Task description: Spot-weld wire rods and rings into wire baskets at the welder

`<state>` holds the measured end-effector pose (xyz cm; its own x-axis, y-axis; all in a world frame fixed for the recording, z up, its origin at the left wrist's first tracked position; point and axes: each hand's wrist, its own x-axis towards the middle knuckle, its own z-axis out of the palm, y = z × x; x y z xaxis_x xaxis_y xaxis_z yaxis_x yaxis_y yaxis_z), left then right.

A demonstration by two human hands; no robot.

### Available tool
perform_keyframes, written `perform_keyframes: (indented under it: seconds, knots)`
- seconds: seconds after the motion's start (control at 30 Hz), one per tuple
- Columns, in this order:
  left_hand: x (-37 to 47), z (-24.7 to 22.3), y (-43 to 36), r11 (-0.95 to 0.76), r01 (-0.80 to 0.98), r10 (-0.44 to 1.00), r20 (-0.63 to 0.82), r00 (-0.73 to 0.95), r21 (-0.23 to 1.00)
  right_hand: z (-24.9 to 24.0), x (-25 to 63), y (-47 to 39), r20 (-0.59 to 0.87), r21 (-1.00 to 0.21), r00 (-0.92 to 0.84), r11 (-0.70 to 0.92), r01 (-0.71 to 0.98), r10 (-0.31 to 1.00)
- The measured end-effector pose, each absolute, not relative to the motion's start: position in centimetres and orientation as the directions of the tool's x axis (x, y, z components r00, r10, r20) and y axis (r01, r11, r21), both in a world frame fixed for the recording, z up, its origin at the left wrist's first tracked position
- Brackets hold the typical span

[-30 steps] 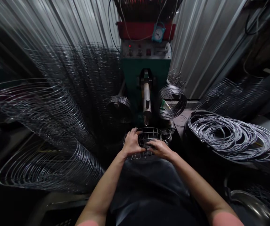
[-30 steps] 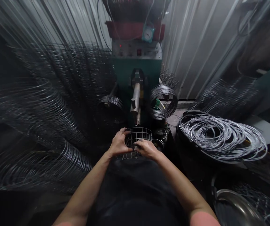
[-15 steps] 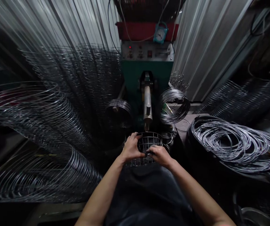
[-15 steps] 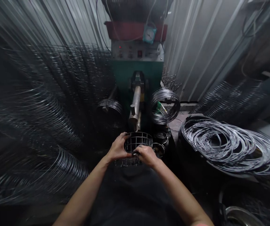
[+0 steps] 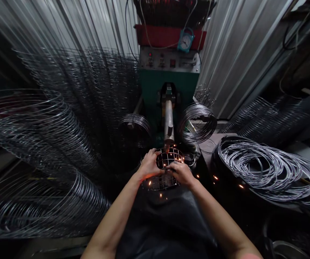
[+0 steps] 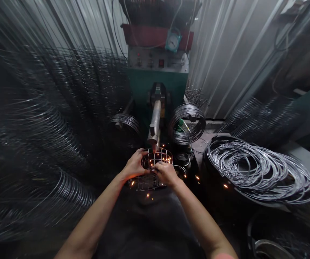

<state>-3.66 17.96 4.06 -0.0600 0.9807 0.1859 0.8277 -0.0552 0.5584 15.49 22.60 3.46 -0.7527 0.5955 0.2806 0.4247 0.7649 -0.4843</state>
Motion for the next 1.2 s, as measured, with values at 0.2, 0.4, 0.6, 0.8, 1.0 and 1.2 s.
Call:
perform_keyframes:
  seconds: [0.2,0.4,0.6,0.8,1.0,1.2]
  knots:
    - [-3.8,4.2,19.2,-0.007,0.835,0.976,0.186,-0.114,0.550,3.0,15.0,23.4,0.292,-0.449,-0.714,0.751,0.484,0.636]
    - [-4.3,4.4,20.7,0.016,0.824,0.973,0.180,-0.143,0.566,3.6,13.7,24.2,0.310,-0.477,-0.630,0.690,0.545,0.712]
    - [-4.3,3.9,20.7,0.040,0.818,0.963,0.197,-0.185,0.574,3.1,16.6,20.9,0.295,-0.831,-0.405,0.441,0.338,0.865]
    - [-5.4,4.3,22.2,0.088,0.795,0.954,0.180,-0.241,0.600,-1.6,20.9,17.7,-0.407,-0.908,-0.306,-0.419,0.032,0.860]
    - [-5.2,5.2,23.2,0.150,0.781,0.952,0.124,-0.279,0.606,-3.3,23.0,17.8,-0.543,-0.763,-0.256,-0.597,-0.248,0.800]
    - [-5.7,5.8,22.6,0.168,0.807,0.973,0.038,-0.229,0.567,-2.8,24.7,16.7,-0.383,-0.915,-0.188,-0.399,-0.056,0.904]
